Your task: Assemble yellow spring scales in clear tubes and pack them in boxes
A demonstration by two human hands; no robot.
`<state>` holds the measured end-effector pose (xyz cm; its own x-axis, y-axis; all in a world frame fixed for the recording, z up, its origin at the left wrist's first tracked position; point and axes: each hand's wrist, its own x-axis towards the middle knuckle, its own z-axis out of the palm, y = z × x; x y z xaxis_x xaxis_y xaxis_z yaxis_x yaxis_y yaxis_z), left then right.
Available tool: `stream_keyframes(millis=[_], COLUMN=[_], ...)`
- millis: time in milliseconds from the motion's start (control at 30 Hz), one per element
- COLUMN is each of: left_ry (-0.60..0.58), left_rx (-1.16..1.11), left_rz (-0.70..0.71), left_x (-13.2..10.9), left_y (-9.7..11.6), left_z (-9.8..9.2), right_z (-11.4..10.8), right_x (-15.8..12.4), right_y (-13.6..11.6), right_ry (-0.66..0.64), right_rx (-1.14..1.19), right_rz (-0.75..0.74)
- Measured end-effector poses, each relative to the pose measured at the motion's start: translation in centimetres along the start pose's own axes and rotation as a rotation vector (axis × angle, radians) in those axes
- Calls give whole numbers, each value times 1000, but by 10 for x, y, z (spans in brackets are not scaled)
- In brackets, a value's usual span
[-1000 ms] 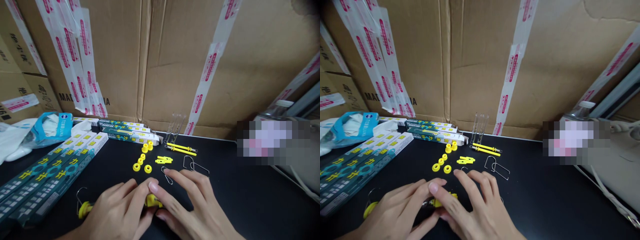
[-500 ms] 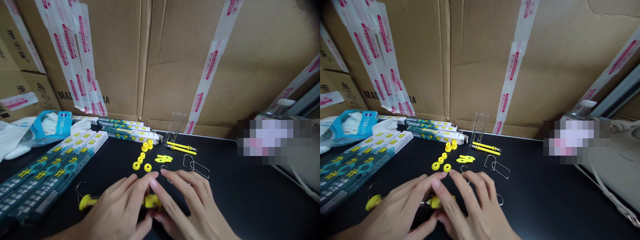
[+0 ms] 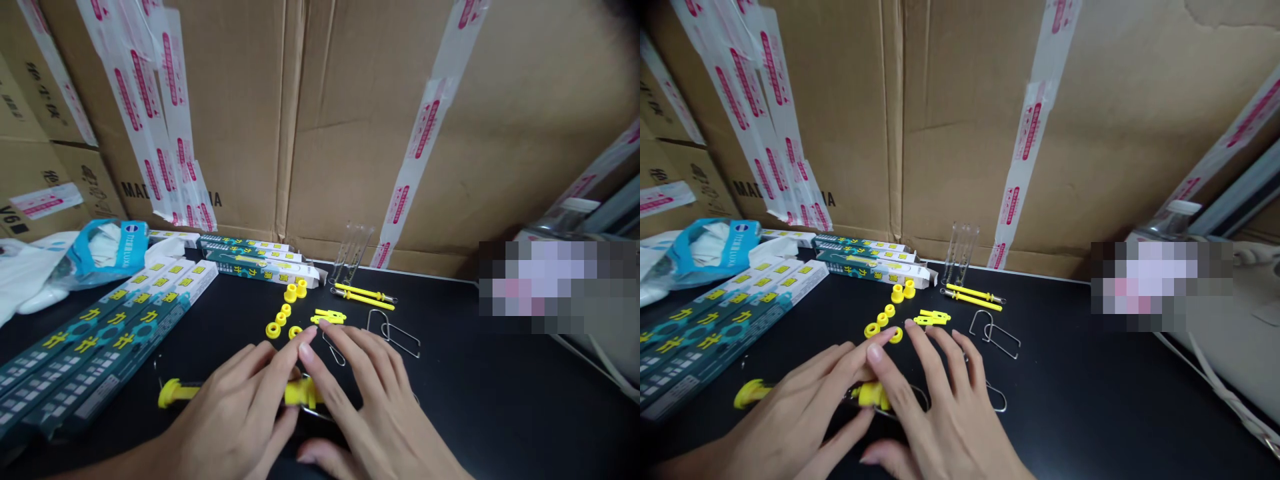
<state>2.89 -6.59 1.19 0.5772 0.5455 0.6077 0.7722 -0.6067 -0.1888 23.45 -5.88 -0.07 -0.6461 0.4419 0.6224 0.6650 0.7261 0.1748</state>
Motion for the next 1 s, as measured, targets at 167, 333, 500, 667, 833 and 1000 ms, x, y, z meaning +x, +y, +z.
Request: stream_keyframes(millis=[167, 333, 500, 667, 833, 1000], left_ry=[-47, -26, 23, 16, 8, -35], left_rx=[-57, -58, -102, -153, -163, -155], left_rz=[3, 22, 13, 31, 117, 160], left_x=[0, -2, -2, -1, -1, -3], left_y=[2, 3, 4, 3, 0, 0], left_z=[2, 0, 0, 1, 2, 1], right_z=[2, 3, 3, 2, 2, 2], right_x=[-6, -10, -12, -12, -13, -15], right_y=[-5, -12, -11, -11, -11, -6], right_ry=[22, 75, 75, 61, 121, 99], right_rx=[-147, -284, -337, -332, -281, -356], right_rz=[59, 73, 78, 78, 115, 73])
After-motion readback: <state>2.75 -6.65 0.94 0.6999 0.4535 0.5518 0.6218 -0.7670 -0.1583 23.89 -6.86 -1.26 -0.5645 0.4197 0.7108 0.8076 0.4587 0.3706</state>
